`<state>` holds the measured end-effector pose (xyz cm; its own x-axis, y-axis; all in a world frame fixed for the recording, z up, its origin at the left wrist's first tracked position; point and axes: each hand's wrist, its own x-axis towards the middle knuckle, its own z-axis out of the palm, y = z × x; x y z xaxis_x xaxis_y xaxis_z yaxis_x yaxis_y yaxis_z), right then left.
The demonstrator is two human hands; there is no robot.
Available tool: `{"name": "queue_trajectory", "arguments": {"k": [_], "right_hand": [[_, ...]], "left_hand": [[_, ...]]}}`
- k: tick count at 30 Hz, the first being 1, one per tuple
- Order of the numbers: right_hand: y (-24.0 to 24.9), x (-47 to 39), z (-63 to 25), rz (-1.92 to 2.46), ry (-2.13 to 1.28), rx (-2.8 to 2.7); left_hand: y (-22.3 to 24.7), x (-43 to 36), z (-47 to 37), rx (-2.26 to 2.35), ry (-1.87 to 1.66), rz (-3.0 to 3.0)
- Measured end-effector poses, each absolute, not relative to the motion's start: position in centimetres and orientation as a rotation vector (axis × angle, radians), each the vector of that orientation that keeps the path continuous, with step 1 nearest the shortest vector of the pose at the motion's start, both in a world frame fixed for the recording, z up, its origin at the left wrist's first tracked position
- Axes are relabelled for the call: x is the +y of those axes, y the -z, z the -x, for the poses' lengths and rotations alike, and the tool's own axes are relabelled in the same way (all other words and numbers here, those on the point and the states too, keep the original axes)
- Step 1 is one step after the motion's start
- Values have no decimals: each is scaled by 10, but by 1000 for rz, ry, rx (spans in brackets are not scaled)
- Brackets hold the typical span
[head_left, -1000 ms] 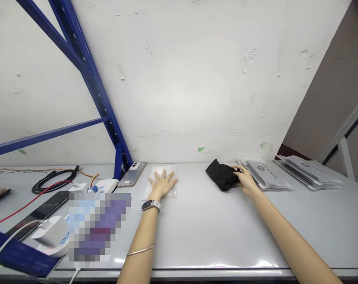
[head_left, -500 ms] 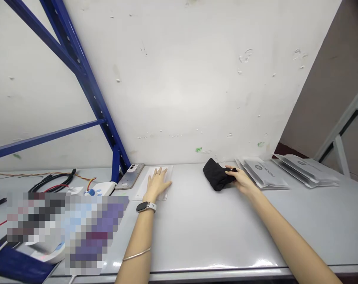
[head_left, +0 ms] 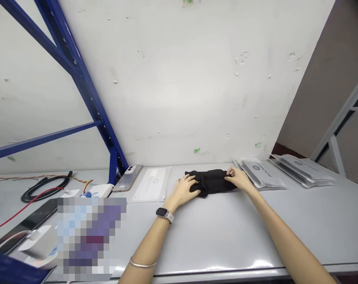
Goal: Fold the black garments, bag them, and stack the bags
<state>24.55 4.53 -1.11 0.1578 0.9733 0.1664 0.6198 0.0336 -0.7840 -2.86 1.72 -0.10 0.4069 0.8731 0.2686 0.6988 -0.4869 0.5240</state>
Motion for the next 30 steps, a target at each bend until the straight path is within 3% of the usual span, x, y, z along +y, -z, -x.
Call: {"name": "queue_trajectory", "arguments": {"k": [5, 8, 12, 16, 20, 30], "right_hand": [[13, 44, -259, 1802, -460, -1730], [17, 45, -245, 1652, -287, -1885], [30, 54, -223, 1463, -315, -2046], [34, 59, -220, 1501, -218, -2098], [24, 59, -228, 1550, -62, -2051], [-19, 40, -241, 1242, -471, -1802]], "left_hand": [[-8, 18, 32, 1435, -785, -2357], [-13, 15, 23, 1446, -919, -2282], [-7, 7, 0, 1271, -908, -2379], [-3, 5, -10, 1282, -843, -2405], [-15, 14, 11, 1407, -1010, -2238], [-38, 33, 89, 1579, -1154, -1407]]}}
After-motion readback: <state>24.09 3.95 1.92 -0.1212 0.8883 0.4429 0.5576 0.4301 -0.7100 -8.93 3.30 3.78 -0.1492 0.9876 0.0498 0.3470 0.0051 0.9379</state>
